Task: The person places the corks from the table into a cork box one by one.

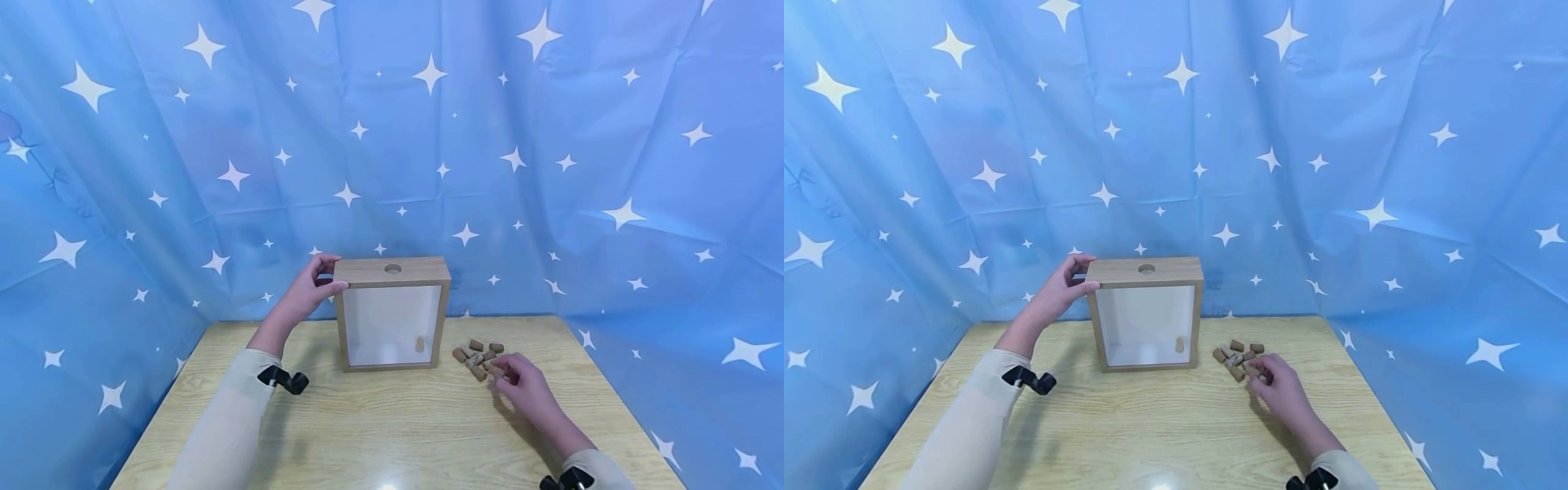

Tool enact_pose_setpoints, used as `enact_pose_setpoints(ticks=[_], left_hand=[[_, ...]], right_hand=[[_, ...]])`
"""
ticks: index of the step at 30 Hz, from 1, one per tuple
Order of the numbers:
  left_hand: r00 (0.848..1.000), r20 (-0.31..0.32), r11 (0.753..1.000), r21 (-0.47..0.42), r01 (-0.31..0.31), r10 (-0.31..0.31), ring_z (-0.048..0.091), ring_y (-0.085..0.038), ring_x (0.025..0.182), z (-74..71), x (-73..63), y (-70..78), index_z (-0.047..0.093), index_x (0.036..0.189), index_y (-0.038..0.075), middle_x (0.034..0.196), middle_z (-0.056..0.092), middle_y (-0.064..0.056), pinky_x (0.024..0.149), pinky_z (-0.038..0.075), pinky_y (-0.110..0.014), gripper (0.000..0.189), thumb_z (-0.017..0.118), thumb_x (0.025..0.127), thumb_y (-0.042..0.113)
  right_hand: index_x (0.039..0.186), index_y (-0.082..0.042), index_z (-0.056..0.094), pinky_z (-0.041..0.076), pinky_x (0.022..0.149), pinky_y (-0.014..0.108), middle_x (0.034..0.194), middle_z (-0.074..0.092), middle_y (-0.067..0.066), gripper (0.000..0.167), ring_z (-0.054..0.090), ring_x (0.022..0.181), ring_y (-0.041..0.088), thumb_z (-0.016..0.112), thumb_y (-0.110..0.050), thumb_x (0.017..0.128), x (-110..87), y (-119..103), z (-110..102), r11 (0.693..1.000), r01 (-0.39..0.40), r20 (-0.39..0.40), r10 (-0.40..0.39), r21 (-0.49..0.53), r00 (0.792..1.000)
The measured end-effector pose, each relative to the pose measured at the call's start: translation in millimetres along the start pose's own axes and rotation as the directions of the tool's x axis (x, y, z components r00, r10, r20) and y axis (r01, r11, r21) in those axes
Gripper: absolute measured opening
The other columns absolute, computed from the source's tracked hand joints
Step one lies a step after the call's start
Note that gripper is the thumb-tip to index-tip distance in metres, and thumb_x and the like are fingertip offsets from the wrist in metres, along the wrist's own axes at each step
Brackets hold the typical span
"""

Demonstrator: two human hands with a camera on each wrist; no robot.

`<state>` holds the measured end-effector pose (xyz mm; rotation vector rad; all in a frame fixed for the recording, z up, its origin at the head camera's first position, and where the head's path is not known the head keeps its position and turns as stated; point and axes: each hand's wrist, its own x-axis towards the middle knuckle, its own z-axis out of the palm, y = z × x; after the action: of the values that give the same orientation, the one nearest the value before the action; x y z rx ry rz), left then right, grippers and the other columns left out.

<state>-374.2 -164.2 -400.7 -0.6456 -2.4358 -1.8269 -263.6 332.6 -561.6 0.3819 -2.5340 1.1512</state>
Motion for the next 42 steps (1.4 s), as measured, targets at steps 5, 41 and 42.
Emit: enact_pose_setpoints(ticks=[5, 41, 42], left_hand=[[1.0, 0.003, 1.0, 0.011, -0.004, 0.004, 0.054, -0.041, 0.139, 0.0, 0.2, -0.1, 0.049, 0.158, 0.016, 0.148, 0.054, -0.016, 0.115, 0.048, -0.06, 0.07, 0.084, 0.101, 0.038], [1.0, 0.004, 1.0, 0.011, -0.025, 0.025, 0.055, -0.041, 0.138, -0.3, 0.6, -1.2, 0.049, 0.157, 0.016, 0.148, 0.054, -0.016, 0.112, 0.05, -0.059, 0.066, 0.082, 0.103, 0.035], [1.0, 0.005, 1.0, 0.012, -0.025, 0.025, 0.054, -0.041, 0.138, -0.3, 0.7, -1.4, 0.049, 0.157, 0.016, 0.148, 0.054, -0.016, 0.112, 0.05, -0.059, 0.066, 0.082, 0.103, 0.035]], right_hand=[[0.124, -0.002, 0.078, 0.047, 0.064, 0.027, 0.091, 0.056, 0.002, 0.033, 0.051, 0.076, 0.013, 0.075, 0.009, 0.093, 8.2, -8, -4, 1.0, -0.005, 0.001, 0.005, 0.005, 1.0], [0.127, -0.012, 0.081, 0.051, 0.065, 0.026, 0.1, 0.063, 0.003, 0.023, 0.06, 0.081, 0.017, 0.08, -0.012, 0.104, 80.8, -72, -42, 0.993, 0.12, -0.118, -0.121, -0.015, 0.986], [0.126, -0.012, 0.081, 0.051, 0.065, 0.026, 0.1, 0.064, 0.003, 0.022, 0.061, 0.081, 0.017, 0.08, -0.012, 0.104, 82.1, -74, -42, 0.992, 0.126, -0.124, -0.126, -0.015, 0.984]])
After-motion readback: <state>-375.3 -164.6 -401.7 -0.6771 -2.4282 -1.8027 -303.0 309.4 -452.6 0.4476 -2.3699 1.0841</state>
